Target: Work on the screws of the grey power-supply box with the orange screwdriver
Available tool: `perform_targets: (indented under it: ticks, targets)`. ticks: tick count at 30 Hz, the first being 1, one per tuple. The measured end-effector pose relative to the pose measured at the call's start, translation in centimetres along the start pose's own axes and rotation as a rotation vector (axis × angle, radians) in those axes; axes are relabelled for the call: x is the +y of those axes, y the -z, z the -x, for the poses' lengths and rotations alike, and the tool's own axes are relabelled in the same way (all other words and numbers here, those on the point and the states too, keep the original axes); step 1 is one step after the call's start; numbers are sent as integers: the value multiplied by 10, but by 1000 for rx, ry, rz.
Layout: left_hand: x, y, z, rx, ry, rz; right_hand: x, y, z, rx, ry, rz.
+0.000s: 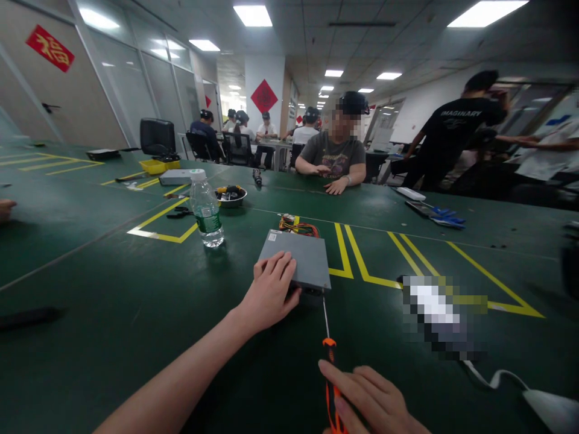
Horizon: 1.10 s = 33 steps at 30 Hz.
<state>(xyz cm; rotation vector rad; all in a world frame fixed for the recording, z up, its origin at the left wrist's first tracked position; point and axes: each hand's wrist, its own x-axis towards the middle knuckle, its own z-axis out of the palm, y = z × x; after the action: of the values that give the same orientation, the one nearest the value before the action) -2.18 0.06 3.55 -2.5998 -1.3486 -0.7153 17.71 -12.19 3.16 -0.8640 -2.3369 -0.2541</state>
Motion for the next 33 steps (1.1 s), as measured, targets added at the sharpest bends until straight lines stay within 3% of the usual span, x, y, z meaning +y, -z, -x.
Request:
perform_targets:
  ticks: [10, 16, 22, 28, 33]
  targets:
    - [1, -1, 1, 9, 15, 4, 3, -5, -1, 11, 225, 147]
    - [1, 0, 0, 14, 14, 11, 0, -16, 4, 9, 164, 93]
    - [1, -1, 0, 5, 12, 7, 2, -6, -4, -76, 212, 123]
    - [1, -1, 0, 14, 10, 9, 3, -13, 3, 31, 164, 68]
    - [0, 0, 1, 3, 7, 9, 1, -12, 6, -29, 130, 106]
